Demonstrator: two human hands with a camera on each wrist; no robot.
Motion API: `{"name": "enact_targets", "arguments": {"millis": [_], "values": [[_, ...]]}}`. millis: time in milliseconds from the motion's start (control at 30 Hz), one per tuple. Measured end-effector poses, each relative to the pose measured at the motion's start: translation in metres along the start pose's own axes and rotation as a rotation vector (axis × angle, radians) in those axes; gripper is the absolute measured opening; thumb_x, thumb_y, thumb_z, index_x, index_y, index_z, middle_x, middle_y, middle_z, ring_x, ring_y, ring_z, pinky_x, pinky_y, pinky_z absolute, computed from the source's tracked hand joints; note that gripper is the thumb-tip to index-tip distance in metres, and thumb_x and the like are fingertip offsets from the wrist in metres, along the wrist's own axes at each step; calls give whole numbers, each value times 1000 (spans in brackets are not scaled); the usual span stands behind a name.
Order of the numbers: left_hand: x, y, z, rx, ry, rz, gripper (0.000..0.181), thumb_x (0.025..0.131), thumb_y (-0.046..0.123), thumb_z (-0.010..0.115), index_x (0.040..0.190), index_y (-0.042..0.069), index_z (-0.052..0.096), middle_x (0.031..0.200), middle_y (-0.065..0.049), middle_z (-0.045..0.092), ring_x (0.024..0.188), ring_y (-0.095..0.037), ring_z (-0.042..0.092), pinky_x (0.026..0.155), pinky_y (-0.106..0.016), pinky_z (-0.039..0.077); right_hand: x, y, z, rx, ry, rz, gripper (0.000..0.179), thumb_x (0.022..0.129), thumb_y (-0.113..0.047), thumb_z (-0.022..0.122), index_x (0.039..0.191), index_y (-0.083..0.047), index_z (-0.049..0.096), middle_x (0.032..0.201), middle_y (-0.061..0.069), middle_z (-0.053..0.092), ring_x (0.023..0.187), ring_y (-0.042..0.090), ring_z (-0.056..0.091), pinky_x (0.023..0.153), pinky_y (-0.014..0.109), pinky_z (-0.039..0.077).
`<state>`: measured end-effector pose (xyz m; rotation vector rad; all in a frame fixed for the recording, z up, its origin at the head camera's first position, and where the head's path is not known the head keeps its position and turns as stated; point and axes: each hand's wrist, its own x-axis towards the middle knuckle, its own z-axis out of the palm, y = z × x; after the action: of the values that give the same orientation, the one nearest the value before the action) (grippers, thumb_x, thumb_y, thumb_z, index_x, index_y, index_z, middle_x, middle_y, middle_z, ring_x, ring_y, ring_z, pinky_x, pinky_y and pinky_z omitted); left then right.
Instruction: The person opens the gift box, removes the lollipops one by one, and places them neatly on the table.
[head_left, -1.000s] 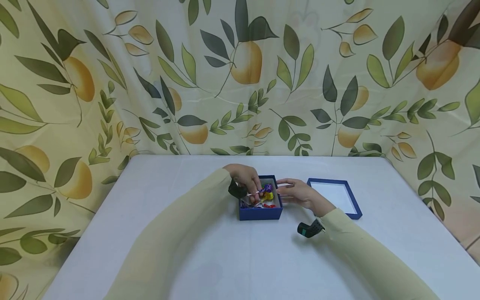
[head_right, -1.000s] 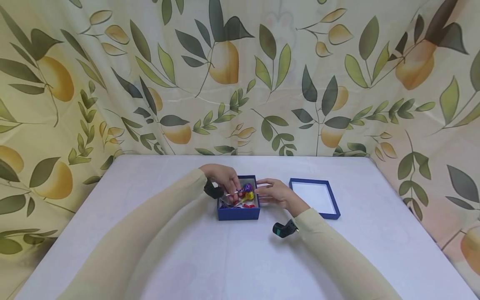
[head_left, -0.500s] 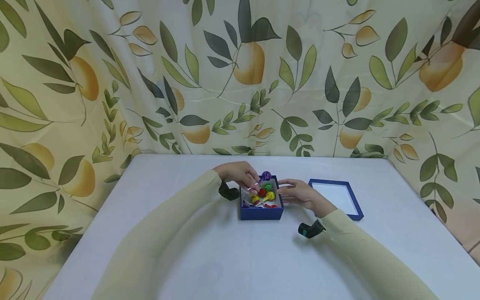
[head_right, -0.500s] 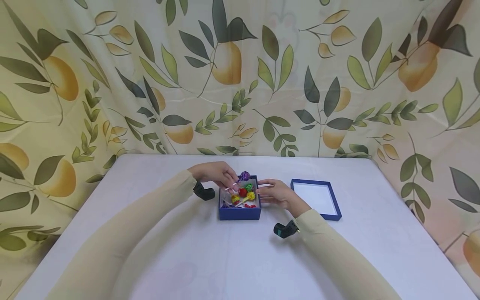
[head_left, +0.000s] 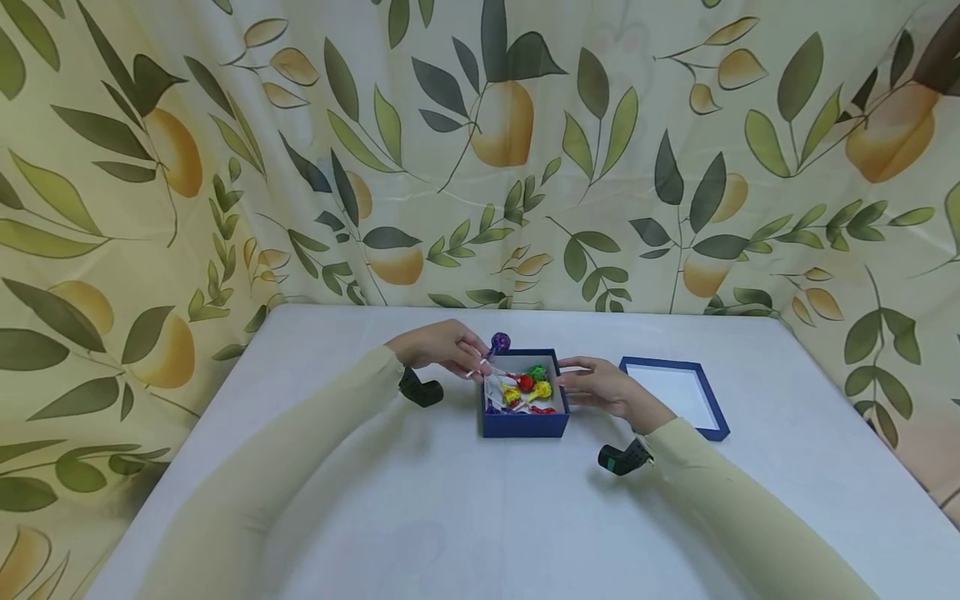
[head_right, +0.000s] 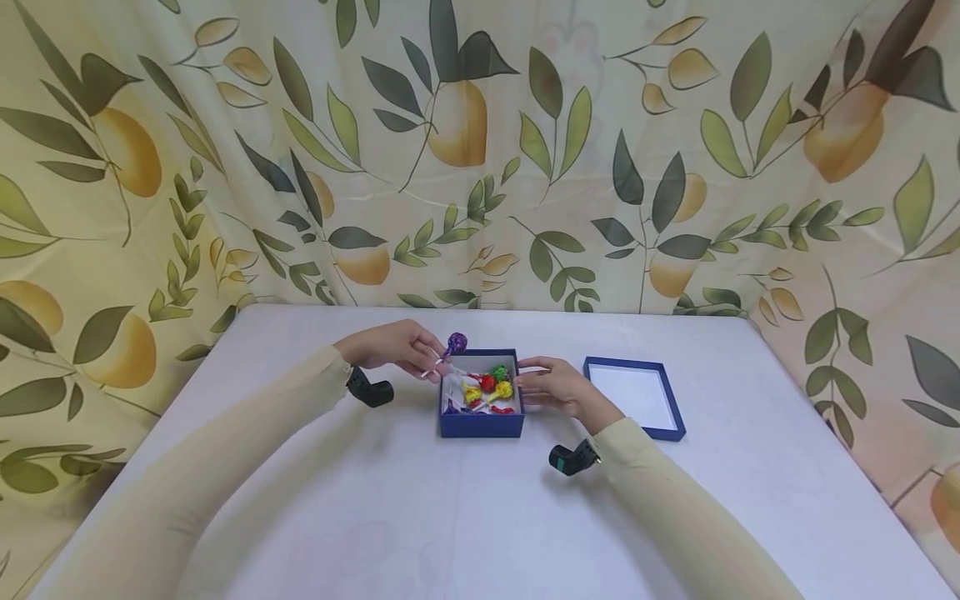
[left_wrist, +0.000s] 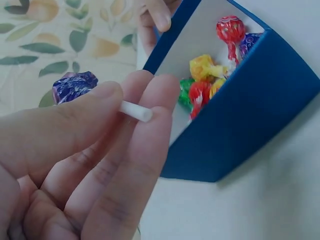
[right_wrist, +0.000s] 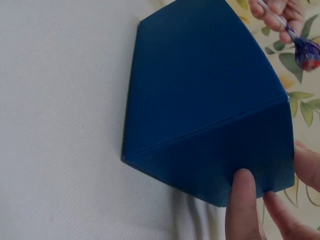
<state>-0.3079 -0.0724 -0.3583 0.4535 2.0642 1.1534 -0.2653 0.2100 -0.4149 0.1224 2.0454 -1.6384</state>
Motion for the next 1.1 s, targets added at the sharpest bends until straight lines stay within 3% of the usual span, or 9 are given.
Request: {"name": "enact_targets", "arguments": {"millis": [133, 400, 633, 867, 1100], "values": [[-12, -10, -8, -19, 23, 26, 32, 92, 4, 57, 122, -4, 57, 112, -17, 68, 84, -12, 69, 81, -30, 56, 1, 0, 0, 4, -1, 2, 60, 94, -15, 56, 145, 0, 27, 143, 27, 34, 110, 23, 55, 101, 40, 45], [-38, -31, -27, -68, 71, 18, 37, 92, 3, 55, 127, -9, 52, 118, -22, 63, 85, -11, 69, 90, -37, 52, 0, 0, 0, 10, -4, -4, 60, 94, -15, 56, 145, 0, 27, 144, 27, 33, 109, 22, 56, 101, 40, 45], [-57, -57, -42, -137, 144, 22, 38, 93, 3, 54, 127, -11, 48, 120, -23, 62, 86, -10, 69, 84, -29, 55, -1, -1, 1, -1, -7, -1, 59, 95, -15, 54, 145, 1, 26, 145, 28, 31, 118, 29, 52, 103, 42, 42], [-74, -89, -57, -175, 254, -15, 40, 93, 5, 55, 129, -10, 47, 125, -26, 58, 89, -11, 70, 91, -35, 51, -1, -2, 0, 11, -23, -9, 59, 95, -14, 53, 145, 1, 25, 146, 29, 29, 116, 28, 52, 103, 41, 42], [-82, -119, -69, -214, 340, -73, 47, 94, 8, 55, 134, -11, 40, 130, -27, 52, 91, -12, 70, 83, -24, 54, -2, -2, 2, 13, 2, -6, 58, 95, -14, 54, 144, 1, 28, 145, 28, 31, 115, 28, 53, 101, 40, 45]]}}
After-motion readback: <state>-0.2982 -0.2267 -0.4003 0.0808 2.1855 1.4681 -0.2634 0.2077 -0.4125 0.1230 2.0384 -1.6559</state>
